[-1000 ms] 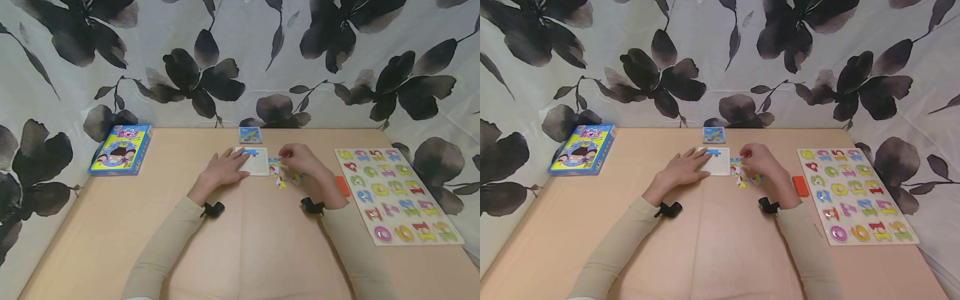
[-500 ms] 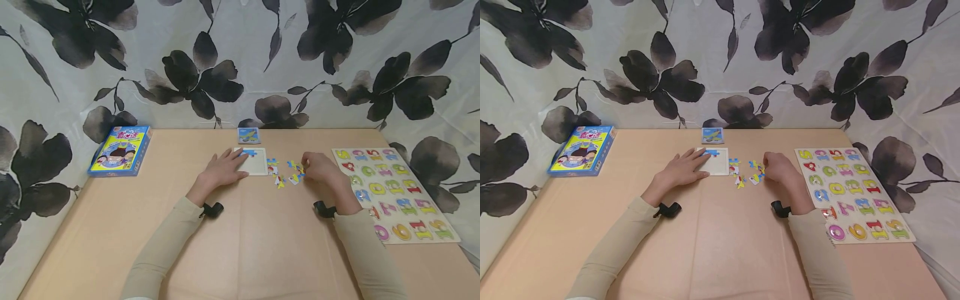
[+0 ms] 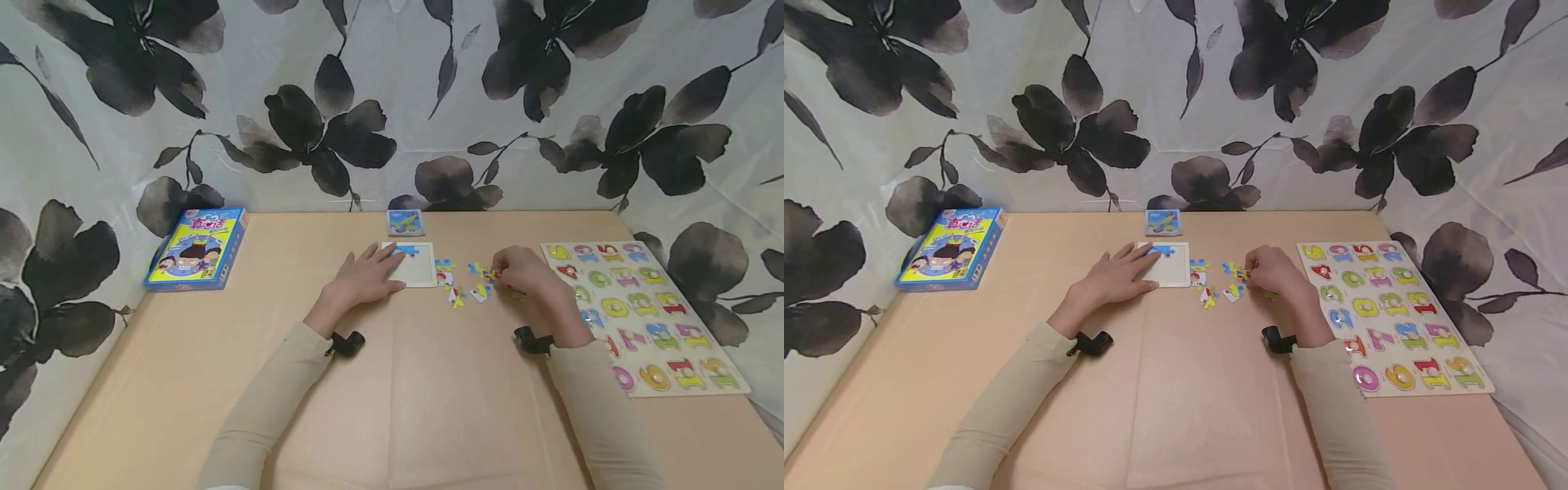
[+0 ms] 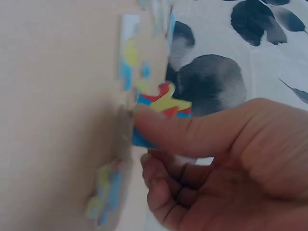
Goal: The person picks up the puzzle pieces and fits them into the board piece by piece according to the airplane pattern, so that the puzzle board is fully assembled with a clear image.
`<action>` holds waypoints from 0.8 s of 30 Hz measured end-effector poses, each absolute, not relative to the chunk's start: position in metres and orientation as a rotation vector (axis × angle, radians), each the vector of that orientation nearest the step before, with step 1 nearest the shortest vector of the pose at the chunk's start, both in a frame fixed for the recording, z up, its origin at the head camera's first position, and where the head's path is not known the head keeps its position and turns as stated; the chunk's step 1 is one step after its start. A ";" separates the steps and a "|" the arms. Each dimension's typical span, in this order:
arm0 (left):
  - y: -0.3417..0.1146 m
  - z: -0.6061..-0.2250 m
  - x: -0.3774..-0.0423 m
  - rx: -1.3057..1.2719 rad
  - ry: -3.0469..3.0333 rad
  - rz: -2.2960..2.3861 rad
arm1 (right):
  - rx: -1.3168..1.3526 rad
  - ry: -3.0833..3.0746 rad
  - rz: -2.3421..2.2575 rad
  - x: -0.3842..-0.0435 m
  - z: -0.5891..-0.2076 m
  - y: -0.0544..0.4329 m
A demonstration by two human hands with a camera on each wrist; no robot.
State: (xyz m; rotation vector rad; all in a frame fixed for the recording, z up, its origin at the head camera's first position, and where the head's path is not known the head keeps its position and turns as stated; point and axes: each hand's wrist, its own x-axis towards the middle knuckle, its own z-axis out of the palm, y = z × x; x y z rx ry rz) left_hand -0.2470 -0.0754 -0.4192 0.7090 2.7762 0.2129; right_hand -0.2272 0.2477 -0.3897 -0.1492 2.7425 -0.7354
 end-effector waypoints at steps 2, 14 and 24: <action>-0.075 -0.420 -0.247 0.709 2.781 0.207 | -0.184 2.748 -0.792 -0.229 -0.388 0.248; -0.078 -0.419 -0.246 0.695 2.781 0.229 | -0.196 2.702 -1.034 -0.235 -0.378 0.234; -0.077 -0.417 -0.245 0.707 2.779 0.244 | -0.178 2.766 -1.118 -0.243 -0.388 0.208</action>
